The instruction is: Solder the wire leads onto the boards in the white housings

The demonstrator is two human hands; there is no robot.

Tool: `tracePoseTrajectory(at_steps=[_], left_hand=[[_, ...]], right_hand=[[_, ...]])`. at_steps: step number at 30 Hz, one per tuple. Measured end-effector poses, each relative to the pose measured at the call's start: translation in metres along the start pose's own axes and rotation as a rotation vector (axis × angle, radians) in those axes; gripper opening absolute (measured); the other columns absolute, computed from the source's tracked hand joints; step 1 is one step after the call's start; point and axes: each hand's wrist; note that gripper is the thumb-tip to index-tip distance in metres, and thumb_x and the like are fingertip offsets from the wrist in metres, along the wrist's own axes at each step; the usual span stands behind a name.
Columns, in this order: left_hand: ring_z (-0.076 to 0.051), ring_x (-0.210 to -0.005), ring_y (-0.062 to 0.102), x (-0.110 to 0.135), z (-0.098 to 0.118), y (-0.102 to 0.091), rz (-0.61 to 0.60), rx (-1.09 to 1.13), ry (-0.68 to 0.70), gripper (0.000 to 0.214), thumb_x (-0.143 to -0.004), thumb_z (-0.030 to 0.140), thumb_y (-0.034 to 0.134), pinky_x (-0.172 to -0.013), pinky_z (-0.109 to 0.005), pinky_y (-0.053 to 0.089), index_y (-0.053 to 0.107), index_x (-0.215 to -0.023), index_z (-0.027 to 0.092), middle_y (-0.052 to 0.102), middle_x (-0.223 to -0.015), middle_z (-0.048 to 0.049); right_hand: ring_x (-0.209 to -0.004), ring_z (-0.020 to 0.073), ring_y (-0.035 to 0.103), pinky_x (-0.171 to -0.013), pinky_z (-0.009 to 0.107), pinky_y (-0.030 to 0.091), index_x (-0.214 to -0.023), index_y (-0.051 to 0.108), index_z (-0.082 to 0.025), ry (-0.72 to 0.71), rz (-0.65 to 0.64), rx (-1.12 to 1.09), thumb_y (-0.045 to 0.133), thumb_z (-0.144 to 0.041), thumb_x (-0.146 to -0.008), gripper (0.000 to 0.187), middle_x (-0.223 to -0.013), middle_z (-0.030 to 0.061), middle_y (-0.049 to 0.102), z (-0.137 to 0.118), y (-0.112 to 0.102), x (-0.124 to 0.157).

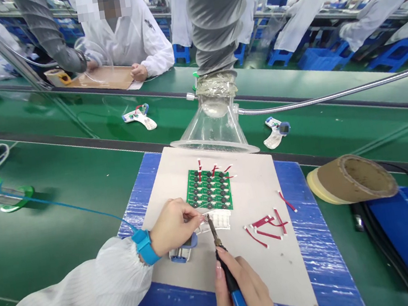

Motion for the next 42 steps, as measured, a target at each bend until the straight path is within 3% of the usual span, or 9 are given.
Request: tracePoseTrajectory(at_steps=[22,30,38,42], left_hand=[[-0.015,-0.063,0.064,-0.002,0.0,0.0,-0.009,-0.008,-0.023,0.018,-0.075,0.017,0.064,-0.062,-0.023,0.047,0.075,-0.062,0.016,0.074,-0.063,-0.0027],[-0.015,-0.062,0.065,-0.002,0.002,-0.003,-0.036,-0.014,-0.034,0.02,-0.075,0.016,0.06,-0.06,-0.022,0.046,0.078,-0.067,0.014,0.075,-0.066,-0.005],[-0.017,-0.063,0.067,-0.005,0.002,-0.001,-0.061,-0.013,-0.059,0.021,-0.074,0.016,0.057,-0.06,-0.023,0.047,0.077,-0.068,0.013,0.075,-0.067,-0.0058],[-0.018,-0.072,0.067,0.004,0.005,-0.013,-0.104,-0.054,0.033,0.021,-0.079,0.021,0.057,-0.071,-0.026,0.048,0.077,-0.075,0.015,0.076,-0.075,-0.0062]], right_hand=[[-0.071,0.0133,0.069,-0.067,0.022,0.05,-0.102,0.068,-0.017,0.125,0.049,0.026,0.057,-0.018,-0.091,0.015,-0.083,0.0043,0.071,-0.002,0.001,-0.003],[-0.074,0.0159,0.07,-0.067,0.024,0.052,-0.099,0.067,-0.015,0.147,0.164,-0.003,0.059,-0.019,-0.09,0.013,-0.084,0.0073,0.073,0.006,0.006,-0.003],[-0.075,0.0141,0.069,-0.07,0.021,0.051,-0.097,0.069,-0.018,0.211,0.225,0.001,0.057,-0.026,-0.091,0.016,-0.085,0.0048,0.073,0.006,0.012,-0.001],[-0.07,0.0134,0.069,-0.063,0.019,0.05,-0.097,0.07,-0.018,0.186,0.232,0.059,0.055,-0.031,-0.094,0.02,-0.084,0.0045,0.072,0.011,0.012,-0.002]])
Point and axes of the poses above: each hand's wrist, its own x-axis away from the middle knuckle, its own y-axis out of the palm, z = x × y
